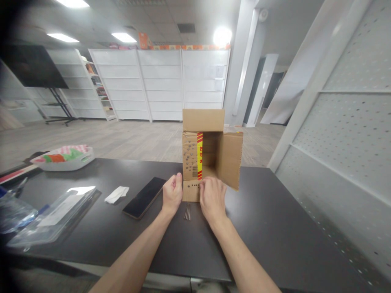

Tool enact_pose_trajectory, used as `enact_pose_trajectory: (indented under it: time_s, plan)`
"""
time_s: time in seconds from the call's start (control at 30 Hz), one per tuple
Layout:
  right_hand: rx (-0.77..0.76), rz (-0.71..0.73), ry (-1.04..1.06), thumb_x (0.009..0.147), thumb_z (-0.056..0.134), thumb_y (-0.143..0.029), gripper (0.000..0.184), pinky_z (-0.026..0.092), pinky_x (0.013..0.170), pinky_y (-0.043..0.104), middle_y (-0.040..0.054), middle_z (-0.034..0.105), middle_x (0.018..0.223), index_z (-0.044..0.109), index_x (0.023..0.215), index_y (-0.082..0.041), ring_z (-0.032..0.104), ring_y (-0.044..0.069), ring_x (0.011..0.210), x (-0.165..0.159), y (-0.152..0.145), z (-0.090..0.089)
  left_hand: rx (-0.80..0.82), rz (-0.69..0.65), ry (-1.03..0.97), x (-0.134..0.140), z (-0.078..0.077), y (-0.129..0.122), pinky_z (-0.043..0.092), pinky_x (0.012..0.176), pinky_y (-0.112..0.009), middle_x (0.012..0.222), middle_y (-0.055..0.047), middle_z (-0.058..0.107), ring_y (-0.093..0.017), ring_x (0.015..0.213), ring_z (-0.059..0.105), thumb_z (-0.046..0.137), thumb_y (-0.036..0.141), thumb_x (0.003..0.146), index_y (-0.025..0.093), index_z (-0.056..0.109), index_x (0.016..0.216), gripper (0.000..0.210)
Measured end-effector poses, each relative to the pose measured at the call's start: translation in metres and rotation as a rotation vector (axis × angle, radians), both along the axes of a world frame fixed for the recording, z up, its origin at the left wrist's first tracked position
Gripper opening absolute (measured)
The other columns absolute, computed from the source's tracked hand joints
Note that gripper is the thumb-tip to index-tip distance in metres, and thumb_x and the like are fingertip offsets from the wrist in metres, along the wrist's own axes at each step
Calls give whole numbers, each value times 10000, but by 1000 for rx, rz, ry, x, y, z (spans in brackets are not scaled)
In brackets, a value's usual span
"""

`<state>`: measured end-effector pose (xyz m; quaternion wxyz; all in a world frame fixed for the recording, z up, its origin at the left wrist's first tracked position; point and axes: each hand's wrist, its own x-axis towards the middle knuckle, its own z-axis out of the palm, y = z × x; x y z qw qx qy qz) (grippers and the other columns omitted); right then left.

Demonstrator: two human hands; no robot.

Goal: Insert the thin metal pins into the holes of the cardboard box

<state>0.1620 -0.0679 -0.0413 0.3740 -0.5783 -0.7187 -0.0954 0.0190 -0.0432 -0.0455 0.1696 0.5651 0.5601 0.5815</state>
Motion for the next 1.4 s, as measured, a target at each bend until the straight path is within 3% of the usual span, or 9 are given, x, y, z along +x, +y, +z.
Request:
enact_pose_trajectory:
  time_s: [0.17,0.4,0.57,0.8,0.97,1.13,1.4]
  plan:
    - [-12,22,-27,944,367,-217,176,304,792,355,84,604,909,536,933,-166,490,230,902,0,-2,2,7,-5,-10,0,0,0,227,495,-221,509,55,314,-80,495,283,374,479,891,193,287,564,442]
    - [28,24,-74,932,394,-179,199,314,786,340,71,608,956,565,1034,-189,499,223,931,1,-1,1,-2,8,-3,1,-1,1,222,498,-220,511,57,307,-76,497,282,378,471,895,188,293,562,445]
    - [32,24,-76,937,405,-183,192,322,786,340,72,608,933,584,1005,-193,502,228,925,1,-1,0,-1,3,-2,0,-1,0,219,498,-222,512,56,308,-77,498,280,376,467,898,188,291,562,445]
    - [64,78,17,952,387,-221,192,331,756,341,65,617,900,573,978,-179,523,213,866,2,-7,10,-2,9,13,0,-1,1,223,502,-221,515,54,326,-76,498,292,372,462,902,186,303,566,441]
    - [76,210,211,941,398,-250,183,393,747,338,68,612,876,567,958,-183,536,202,825,8,-11,19,-1,7,22,0,-2,1,227,502,-220,513,55,328,-75,494,291,370,462,904,186,305,569,439]
    - [-22,339,301,920,432,-238,151,439,749,331,61,614,885,577,935,-200,562,197,832,11,-32,20,-4,9,22,0,-2,1,233,502,-218,511,56,325,-75,490,291,365,470,904,188,299,570,443]
    - [-249,480,216,913,442,-171,122,428,743,331,49,588,870,558,893,-207,535,195,836,7,-68,-4,-9,1,30,-1,-5,2,228,500,-217,510,58,321,-77,494,272,363,470,905,187,313,573,440]
